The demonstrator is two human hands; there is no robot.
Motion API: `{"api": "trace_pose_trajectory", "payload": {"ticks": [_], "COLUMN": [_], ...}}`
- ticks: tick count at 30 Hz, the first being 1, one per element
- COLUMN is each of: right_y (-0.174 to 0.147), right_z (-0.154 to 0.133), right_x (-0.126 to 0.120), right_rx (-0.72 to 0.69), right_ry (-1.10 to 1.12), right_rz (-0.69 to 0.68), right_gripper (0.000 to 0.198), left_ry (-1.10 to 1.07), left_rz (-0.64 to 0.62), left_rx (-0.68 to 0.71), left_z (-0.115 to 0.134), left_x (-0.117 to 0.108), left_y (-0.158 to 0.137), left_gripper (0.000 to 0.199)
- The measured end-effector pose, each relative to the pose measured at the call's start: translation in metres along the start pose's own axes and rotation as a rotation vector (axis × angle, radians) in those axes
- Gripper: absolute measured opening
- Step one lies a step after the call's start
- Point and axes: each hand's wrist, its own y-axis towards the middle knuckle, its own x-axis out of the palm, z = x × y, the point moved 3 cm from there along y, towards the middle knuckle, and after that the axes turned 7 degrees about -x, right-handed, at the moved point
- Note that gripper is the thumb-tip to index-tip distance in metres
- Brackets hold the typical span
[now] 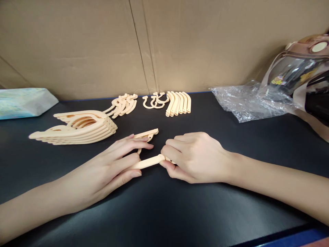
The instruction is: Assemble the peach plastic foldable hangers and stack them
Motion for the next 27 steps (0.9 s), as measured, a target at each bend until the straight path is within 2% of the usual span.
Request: {"api": "trace_pose_trajectory", "payload": {"ticks": [5, 10, 14, 17, 27], "right_y": [0.001, 0.001, 0.002, 0.003, 0.002], "right_z": [0.0, 0.001, 0.001, 0.0, 0.003], "right_x": [0.0, 0.002, 0.002, 0.001, 0.001], "right_rx": [-0.003, 0.001, -0.002, -0.032, -0.041], "right_ry": [0.021, 0.107, 0.224, 0.261, 0.339], "right_rz": [-0.006, -0.058, -0.084, -0.078, -0.022], "right_gripper": [0.031, 0.028, 0.018, 0.017, 0.016], "left_ry": [-0.057, -0.167, -0.35, -0.386, -0.193], "left_rz": [-0.003, 0.093, 0.087, 0.113, 0.241], "left_rx": [-0.039, -0.271, -0.397, -0.393, -0.314], "left_z": [0.002, -0.001, -0.008, -0.011, -0.014], "left_x": [-0.002, -0.008, -0.007, -0.006, -0.006], "left_y": [0.0, -0.001, -0.002, 0.0, 0.002], "left_gripper": [0.015, 0.016, 0.02, 0.024, 0.022]}}
